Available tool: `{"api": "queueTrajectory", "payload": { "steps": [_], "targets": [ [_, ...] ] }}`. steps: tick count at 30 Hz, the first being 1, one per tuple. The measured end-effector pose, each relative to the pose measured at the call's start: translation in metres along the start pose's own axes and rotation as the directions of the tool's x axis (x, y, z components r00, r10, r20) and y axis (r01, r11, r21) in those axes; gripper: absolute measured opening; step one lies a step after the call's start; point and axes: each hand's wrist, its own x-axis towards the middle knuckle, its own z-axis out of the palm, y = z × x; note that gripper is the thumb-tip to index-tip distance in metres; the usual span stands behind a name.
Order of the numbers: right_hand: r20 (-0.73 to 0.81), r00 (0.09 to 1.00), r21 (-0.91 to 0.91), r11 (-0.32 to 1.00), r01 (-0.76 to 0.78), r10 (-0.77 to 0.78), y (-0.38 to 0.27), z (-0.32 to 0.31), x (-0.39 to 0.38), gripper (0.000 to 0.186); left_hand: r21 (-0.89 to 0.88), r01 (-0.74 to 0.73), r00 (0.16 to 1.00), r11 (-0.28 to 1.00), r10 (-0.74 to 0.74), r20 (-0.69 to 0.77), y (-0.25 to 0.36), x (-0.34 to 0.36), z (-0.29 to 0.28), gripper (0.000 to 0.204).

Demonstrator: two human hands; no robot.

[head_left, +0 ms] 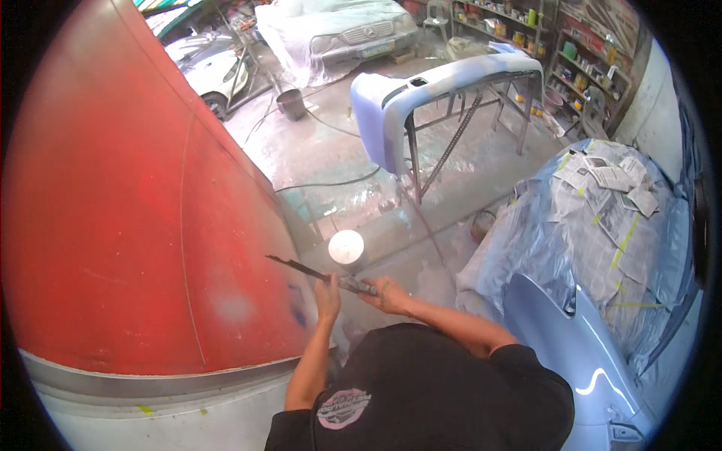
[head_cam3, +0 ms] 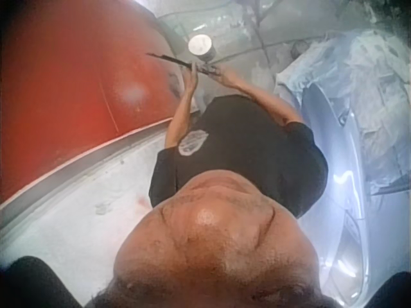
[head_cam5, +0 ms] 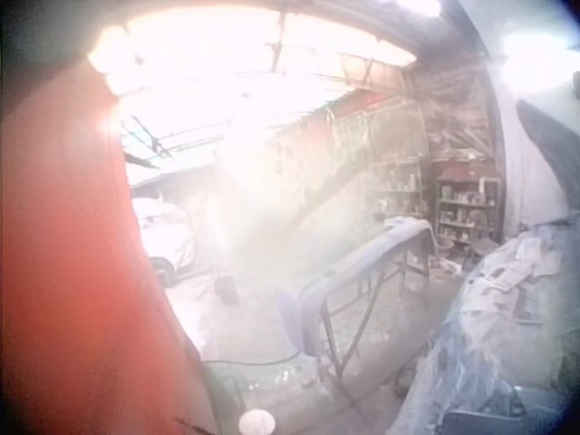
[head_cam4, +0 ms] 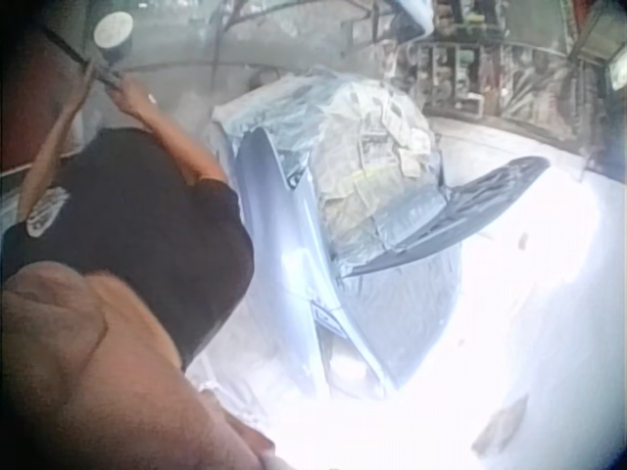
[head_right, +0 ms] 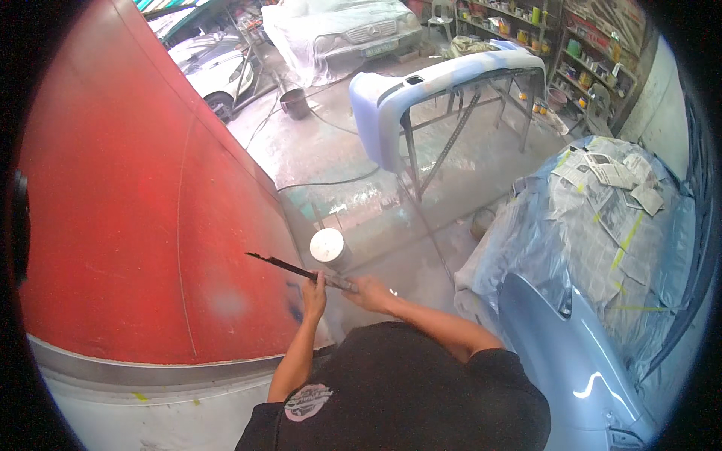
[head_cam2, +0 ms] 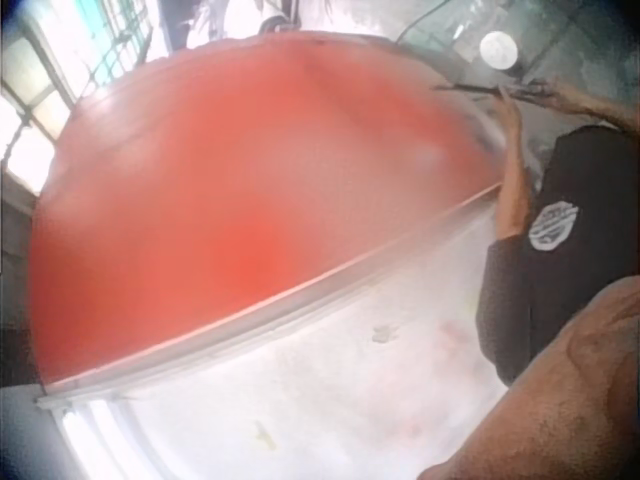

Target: The person paints a long thin trim piece using a spray gun. They hold the piece by hand and move the spray gun along its length, turning the piece over to coat both sides.

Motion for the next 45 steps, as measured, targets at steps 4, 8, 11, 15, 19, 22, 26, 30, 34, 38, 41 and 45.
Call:
{"api": "queueTrajectory", "payload": {
  "steps": [4,8,11,15,19,22,26,30,34,38,41,45],
  "targets": [
    [-0.039,0.998,-0.009,0.999,0.049,-0.049,0.009,0.005,0.0,0.046,0.074,0.028,1.0,0.997,-0.027,-0.007,0.006,-0.003,0.002,0.028],
    [-0.011,1.0,-0.026,0.999,0.029,-0.029,0.0,0.0,0.0,0.046,0.006,0.049,0.998,0.999,-0.049,0.026,0.011,0.0,-0.008,0.028],
    [0.018,1.0,-0.013,1.0,-0.011,0.011,0.005,0.001,0.0,0.043,-0.006,0.045,0.999,0.999,-0.045,0.026,0.007,0.0,-0.01,0.028],
    [-0.007,0.999,0.057,0.998,0.034,-0.034,-0.004,-0.002,-0.002,0.043,-0.164,0.082,0.997,0.983,-0.082,0.008,0.019,-0.008,-0.003,0.027],
    [-0.014,0.998,0.024,0.997,0.07,-0.069,-0.01,-0.001,0.003,0.043,0.047,0.028,0.997,0.998,-0.032,0.076,-0.008,-0.008,-0.006,0.025],
    [-0.087,0.992,0.024,0.995,0.094,-0.092,0.019,0.022,0.008,0.04,0.137,0.026,0.995,0.99,-0.04,0.096,-0.014,0.001,-0.006,0.025],
    [-0.05,0.99,0.099,0.986,0.137,-0.132,0.022,0.02,0.009,0.05,0.041,0.046,0.99,0.998,-0.051,0.13,-0.021,0.011,-0.011,0.021],
    [0.012,0.998,0.044,0.997,-0.068,0.068,-0.007,-0.003,0.005,0.047,-0.095,0.014,0.998,0.995,-0.008,0.067,0.016,0.009,-0.003,0.022],
    [-0.093,0.996,0.063,0.998,-0.004,0.01,-0.001,-0.001,0.004,0.043,-0.033,0.019,0.996,0.999,-0.016,0.09,0.037,-0.002,-0.006,0.016],
    [-0.024,1.0,0.114,0.993,-0.015,0.018,-0.039,-0.015,0.003,0.044,0.019,0.003,0.986,1.0,-0.006,0.166,0.0,0.002,-0.006,0.015],
    [0.015,1.0,0.135,0.991,-0.017,0.016,-0.052,-0.021,0.007,0.043,-0.015,0.025,0.985,1.0,-0.022,0.17,0.008,0.005,-0.005,0.02],
    [-0.026,1.0,0.087,0.996,0.004,-0.002,-0.037,-0.012,0.009,0.04,-0.01,0.079,0.989,0.997,-0.077,0.129,0.022,0.003,-0.007,0.02]
  ]
}}
